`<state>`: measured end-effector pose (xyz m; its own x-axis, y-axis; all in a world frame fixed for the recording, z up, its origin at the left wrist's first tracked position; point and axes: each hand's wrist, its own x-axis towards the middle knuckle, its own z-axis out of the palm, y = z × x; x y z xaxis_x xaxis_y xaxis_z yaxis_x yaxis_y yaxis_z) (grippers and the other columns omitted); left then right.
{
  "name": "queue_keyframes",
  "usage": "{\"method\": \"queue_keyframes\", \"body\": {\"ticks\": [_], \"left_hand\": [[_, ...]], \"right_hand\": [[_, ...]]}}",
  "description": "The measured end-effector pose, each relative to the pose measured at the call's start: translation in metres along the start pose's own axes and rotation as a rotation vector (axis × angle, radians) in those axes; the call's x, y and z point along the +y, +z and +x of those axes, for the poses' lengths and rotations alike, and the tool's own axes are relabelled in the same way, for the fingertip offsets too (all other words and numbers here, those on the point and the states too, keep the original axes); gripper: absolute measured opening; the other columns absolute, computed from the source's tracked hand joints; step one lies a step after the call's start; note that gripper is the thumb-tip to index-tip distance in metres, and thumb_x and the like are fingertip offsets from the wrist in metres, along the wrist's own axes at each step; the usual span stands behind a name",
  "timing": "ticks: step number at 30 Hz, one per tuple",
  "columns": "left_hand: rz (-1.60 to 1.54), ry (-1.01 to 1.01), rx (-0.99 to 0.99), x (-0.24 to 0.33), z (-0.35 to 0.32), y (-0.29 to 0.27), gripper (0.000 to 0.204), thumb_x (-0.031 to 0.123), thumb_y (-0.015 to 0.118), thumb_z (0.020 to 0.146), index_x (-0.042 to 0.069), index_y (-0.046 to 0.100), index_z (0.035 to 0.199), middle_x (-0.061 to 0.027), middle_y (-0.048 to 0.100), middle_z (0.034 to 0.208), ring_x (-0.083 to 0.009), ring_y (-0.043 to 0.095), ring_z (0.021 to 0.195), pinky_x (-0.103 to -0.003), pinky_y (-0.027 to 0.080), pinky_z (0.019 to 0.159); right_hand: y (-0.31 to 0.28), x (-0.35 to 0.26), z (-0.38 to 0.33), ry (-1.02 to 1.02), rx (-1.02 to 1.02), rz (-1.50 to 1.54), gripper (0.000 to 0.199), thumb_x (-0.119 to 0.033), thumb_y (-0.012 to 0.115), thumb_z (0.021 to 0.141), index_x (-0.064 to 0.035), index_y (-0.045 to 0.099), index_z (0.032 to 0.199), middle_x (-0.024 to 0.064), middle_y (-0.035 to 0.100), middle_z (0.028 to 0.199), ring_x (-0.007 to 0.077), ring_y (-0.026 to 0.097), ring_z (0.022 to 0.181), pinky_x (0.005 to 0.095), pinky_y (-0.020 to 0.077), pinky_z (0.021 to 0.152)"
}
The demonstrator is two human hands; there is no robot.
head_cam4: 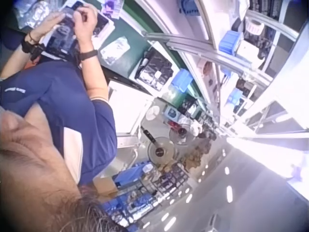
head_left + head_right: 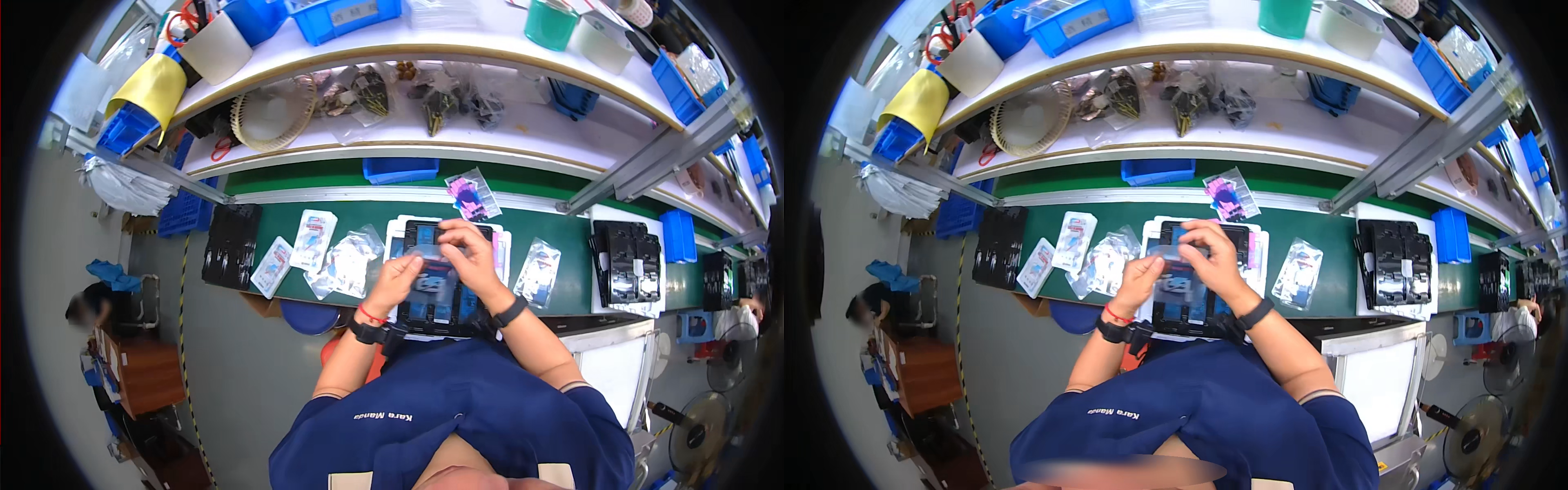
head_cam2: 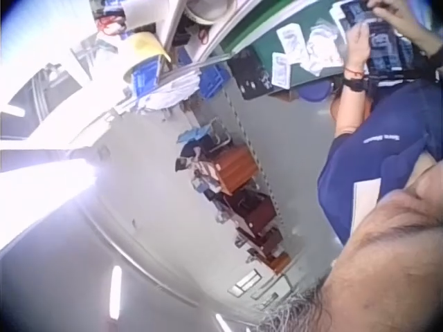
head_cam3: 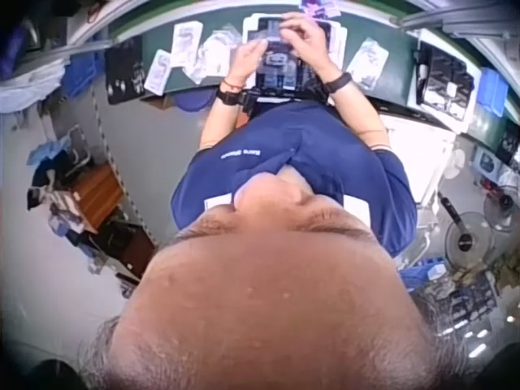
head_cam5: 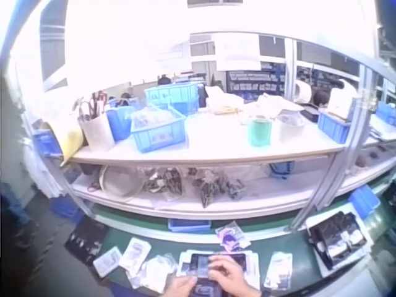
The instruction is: Placing electronic components and small bags into a tray and using a vacuum sealer.
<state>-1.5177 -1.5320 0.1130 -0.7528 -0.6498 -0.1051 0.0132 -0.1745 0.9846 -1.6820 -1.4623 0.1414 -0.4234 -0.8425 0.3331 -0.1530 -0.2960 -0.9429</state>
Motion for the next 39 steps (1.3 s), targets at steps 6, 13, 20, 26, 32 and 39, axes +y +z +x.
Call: {"method": "queue_keyframes", "body": {"ticks": [6,13,20,26,32,39], "left_hand": [[0.173,0.363,-0.042,-0.002,0.011,0.028,0.024,0.015,0.055,0.086,-0.001,0.059,0.104,-0.0091,0.057,0.097,-0.0162,0.055,0.086,-0.028,0.042,0.08],[1.178,0.035,0.563,-0.105,0.017,-0.093,0.052,0.017,0.068,0.07,0.001,0.05,0.116,-0.0232,0.05,0.114,-0.0396,0.045,0.106,-0.045,0.036,0.091],[1.332,0.089,0.523,-0.117,-0.007,-0.103,0.022,0.005,0.053,0.073,-0.006,0.059,0.092,-0.0246,0.057,0.093,-0.0379,0.053,0.089,-0.043,0.043,0.08],[1.314,0.024,0.616,-0.141,-0.006,-0.084,0.011,0.003,0.05,0.069,-0.005,0.056,0.074,-0.0206,0.055,0.076,-0.0356,0.054,0.075,-0.044,0.044,0.066],[1.383,0.134,0.675,-0.144,-0.003,-0.091,0.009,0.009,0.056,0.067,0.0,0.058,0.071,-0.0138,0.057,0.081,-0.0311,0.053,0.082,-0.044,0.042,0.066],[1.351,0.156,0.683,-0.142,0.002,-0.093,0.009,0.011,0.056,0.069,0.002,0.058,0.07,-0.013,0.058,0.08,-0.031,0.054,0.081,-0.045,0.042,0.066]], "right_hand": [[-0.049,-0.002,-0.031,0.381,-0.074,0.144,0.017,-0.012,0.051,0.088,0.0003,0.06,0.094,0.0094,0.063,0.09,0.0149,0.061,0.081,0.0265,0.0484,0.073],[-0.218,0.118,-0.06,0.588,0.355,-0.603,0.019,-0.02,0.057,0.083,-0.002,0.06,0.088,0.0104,0.062,0.074,0.0221,0.06,0.066,0.0303,0.0475,0.063],[-0.062,0.063,0.0,0.204,0.083,-0.938,0.029,-0.02,0.066,0.066,-0.0011,0.061,0.087,0.0189,0.06,0.088,0.0361,0.056,0.084,0.0424,0.0442,0.075],[0.04,0.111,0.01,0.25,-0.293,-1.166,0.047,-0.037,0.069,0.067,-0.001,0.056,0.094,0.0174,0.06,0.089,0.0324,0.057,0.087,0.0412,0.0467,0.071],[0.068,0.098,0.027,0.367,-0.268,-1.287,0.05,-0.037,0.071,0.066,-0.0013,0.053,0.097,0.0152,0.058,0.097,0.0317,0.05,0.1,0.0439,0.0424,0.077],[0.079,0.121,0.036,0.608,-0.114,-1.083,0.058,-0.027,0.074,0.062,-0.0059,0.044,0.107,0.0181,0.053,0.104,0.034,0.05,0.101,0.0437,0.0412,0.082]]}}
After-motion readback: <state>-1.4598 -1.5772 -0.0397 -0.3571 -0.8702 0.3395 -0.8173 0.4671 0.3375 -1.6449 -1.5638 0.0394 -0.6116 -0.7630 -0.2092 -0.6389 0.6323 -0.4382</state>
